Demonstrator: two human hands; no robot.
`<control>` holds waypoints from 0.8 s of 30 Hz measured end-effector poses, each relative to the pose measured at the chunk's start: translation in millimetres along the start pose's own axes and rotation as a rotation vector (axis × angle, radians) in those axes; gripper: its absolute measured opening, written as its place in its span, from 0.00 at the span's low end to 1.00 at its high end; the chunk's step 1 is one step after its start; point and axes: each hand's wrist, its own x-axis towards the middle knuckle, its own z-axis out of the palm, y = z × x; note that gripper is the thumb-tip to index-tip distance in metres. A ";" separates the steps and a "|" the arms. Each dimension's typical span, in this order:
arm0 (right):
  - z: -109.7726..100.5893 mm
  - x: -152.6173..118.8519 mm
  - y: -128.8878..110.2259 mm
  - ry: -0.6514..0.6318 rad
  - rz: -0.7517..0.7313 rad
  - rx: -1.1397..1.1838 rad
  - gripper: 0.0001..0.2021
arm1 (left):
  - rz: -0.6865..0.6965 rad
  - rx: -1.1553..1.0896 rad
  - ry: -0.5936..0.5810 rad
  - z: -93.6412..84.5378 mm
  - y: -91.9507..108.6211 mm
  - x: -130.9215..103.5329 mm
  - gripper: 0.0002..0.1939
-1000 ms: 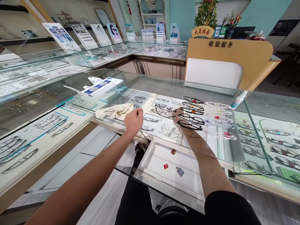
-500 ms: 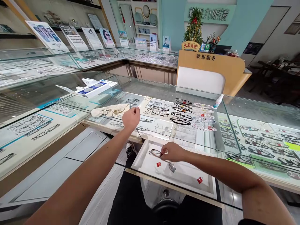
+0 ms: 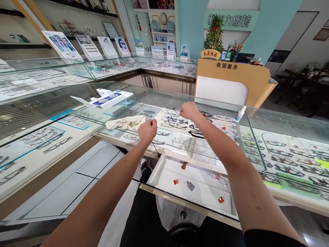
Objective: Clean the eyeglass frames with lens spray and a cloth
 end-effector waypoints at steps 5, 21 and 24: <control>36.2 47.5 -4.5 0.005 0.007 -0.034 0.10 | -0.005 -0.006 0.000 0.6 -2.3 1.8 0.24; 13.1 19.6 -26.4 0.055 0.014 0.139 0.14 | -0.002 -0.033 -0.004 0.2 -2.3 0.8 0.24; -7.2 -38.5 -57.1 0.241 -0.141 0.278 0.11 | -0.004 -0.018 0.006 0.5 -1.6 0.4 0.24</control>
